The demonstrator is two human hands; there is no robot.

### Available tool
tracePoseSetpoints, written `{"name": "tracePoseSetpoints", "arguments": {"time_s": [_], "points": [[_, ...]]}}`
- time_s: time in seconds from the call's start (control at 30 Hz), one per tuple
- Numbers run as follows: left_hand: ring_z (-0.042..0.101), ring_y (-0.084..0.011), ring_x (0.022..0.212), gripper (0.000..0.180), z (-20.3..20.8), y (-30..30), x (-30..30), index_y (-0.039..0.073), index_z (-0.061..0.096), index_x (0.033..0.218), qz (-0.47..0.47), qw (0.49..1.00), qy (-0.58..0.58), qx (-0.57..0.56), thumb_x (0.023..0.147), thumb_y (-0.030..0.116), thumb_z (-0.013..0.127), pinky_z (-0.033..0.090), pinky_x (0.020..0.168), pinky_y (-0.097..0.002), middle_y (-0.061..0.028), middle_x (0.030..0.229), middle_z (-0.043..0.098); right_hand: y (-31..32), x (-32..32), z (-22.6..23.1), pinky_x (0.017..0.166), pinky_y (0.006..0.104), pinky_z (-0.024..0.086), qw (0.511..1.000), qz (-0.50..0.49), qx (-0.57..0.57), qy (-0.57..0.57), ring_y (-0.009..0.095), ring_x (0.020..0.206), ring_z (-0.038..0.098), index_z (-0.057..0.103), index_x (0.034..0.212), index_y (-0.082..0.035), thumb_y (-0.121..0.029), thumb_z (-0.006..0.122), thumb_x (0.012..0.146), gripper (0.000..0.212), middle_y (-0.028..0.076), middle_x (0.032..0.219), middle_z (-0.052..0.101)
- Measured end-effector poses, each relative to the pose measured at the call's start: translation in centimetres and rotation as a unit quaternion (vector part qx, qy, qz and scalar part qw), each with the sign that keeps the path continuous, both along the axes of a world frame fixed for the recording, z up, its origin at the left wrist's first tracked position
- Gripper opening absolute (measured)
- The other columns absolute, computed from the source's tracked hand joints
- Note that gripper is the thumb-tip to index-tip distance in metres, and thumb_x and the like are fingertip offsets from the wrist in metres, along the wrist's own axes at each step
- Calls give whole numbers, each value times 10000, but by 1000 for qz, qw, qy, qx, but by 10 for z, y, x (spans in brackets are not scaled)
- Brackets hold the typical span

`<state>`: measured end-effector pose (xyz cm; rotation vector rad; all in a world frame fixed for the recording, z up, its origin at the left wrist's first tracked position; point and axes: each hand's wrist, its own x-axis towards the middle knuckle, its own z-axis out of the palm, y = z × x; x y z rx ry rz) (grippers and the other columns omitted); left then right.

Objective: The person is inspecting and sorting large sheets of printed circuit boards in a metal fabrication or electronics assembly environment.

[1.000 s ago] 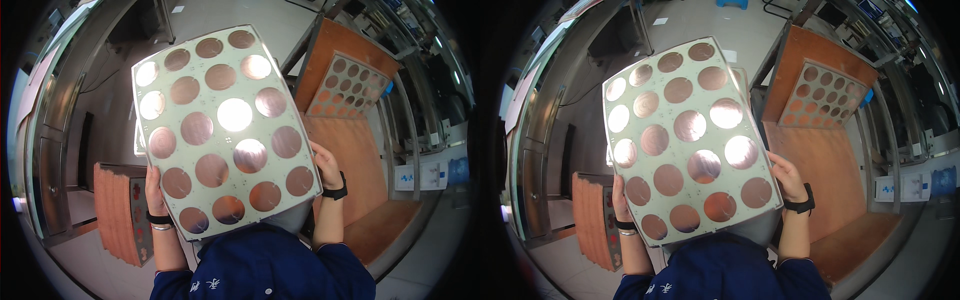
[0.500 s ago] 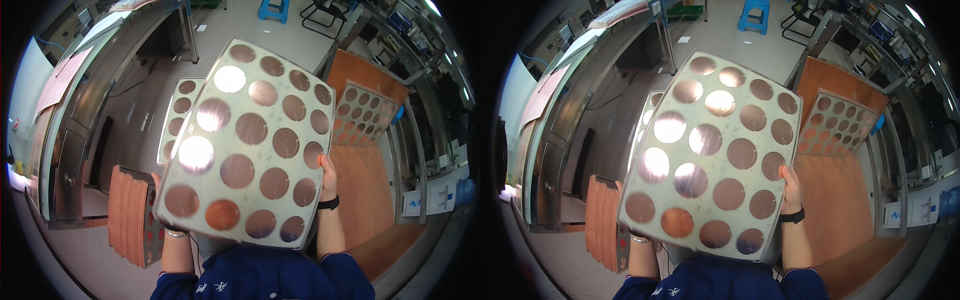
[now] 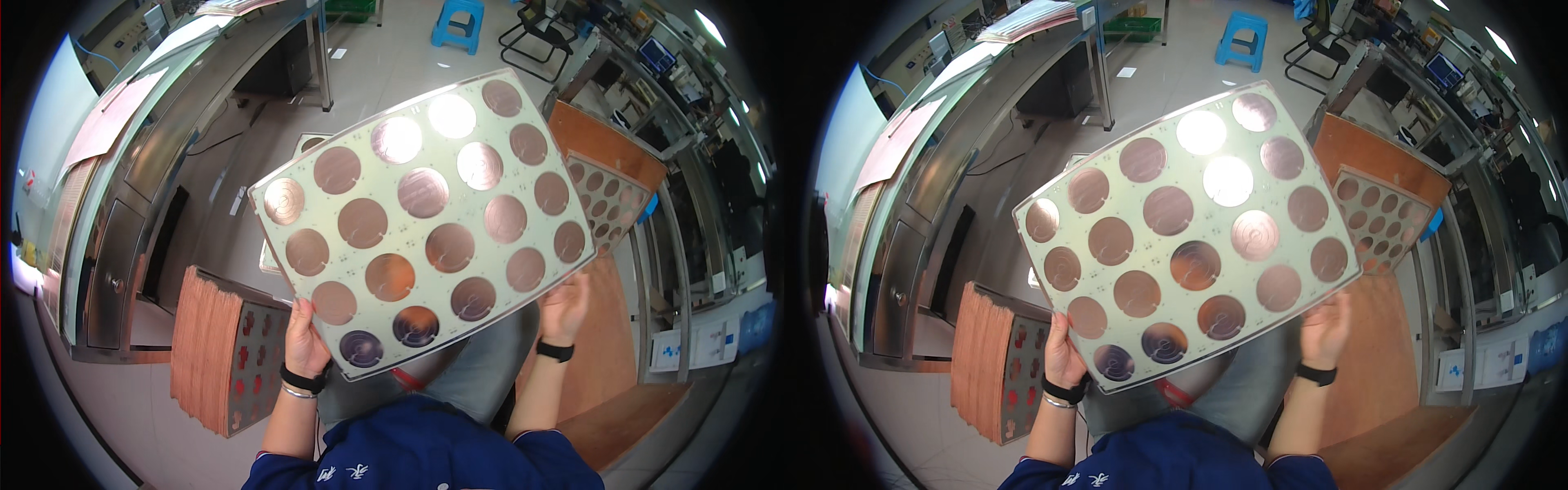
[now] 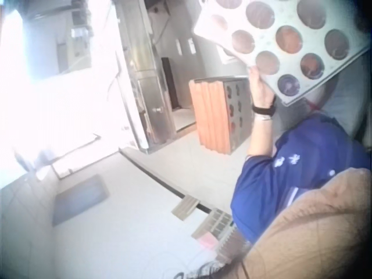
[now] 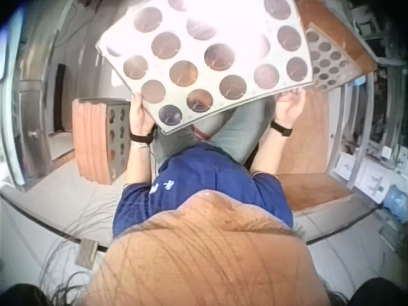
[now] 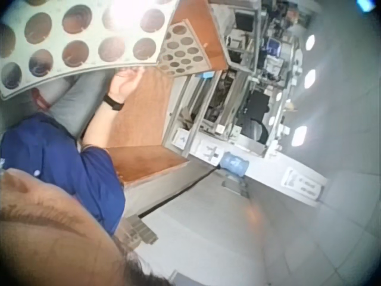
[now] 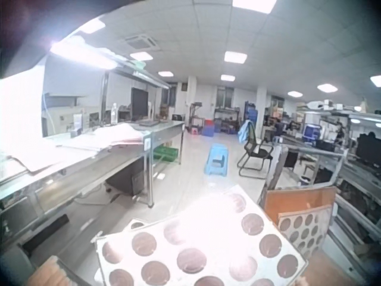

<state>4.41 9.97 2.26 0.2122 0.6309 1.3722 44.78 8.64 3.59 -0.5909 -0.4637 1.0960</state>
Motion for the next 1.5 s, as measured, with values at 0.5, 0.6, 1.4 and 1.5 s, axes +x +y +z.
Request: {"name": "tracePoseSetpoints", "arguments": {"time_s": [0.5,0.6,1.4,1.5], "points": [[563,-157,1010,220,0,2,-37,60,428,1155,18,994,107,-4,969,178,410,500,860,-311,-84,1112,552,-14,19,42,790,232,458,936,20,-174,-307,121,918,586,403,1290,72,-212,439,958,439,109,1075,604],[562,-157,1007,222,2,0,-38,57,427,1156,15,991,135,14,972,178,403,496,859,-310,-79,1112,552,-18,29,33,806,224,438,932,43,-187,-307,97,916,563,461,1229,57,-207,476,950,385,65,1047,600],[496,-270,1167,139,59,25,14,87,547,996,116,922,225,292,897,11,486,532,878,-370,-138,1384,358,2,11,18,962,370,396,974,-111,59,-190,201,1091,501,514,1114,-54,-249,522,918,276,49,1154,537],[620,-222,973,233,47,9,-7,95,504,1146,62,965,217,134,915,68,491,566,787,-348,-129,1143,591,5,0,1,965,371,394,987,-61,51,-143,202,1098,497,512,1119,-56,-260,507,923,283,49,1162,532]]}}
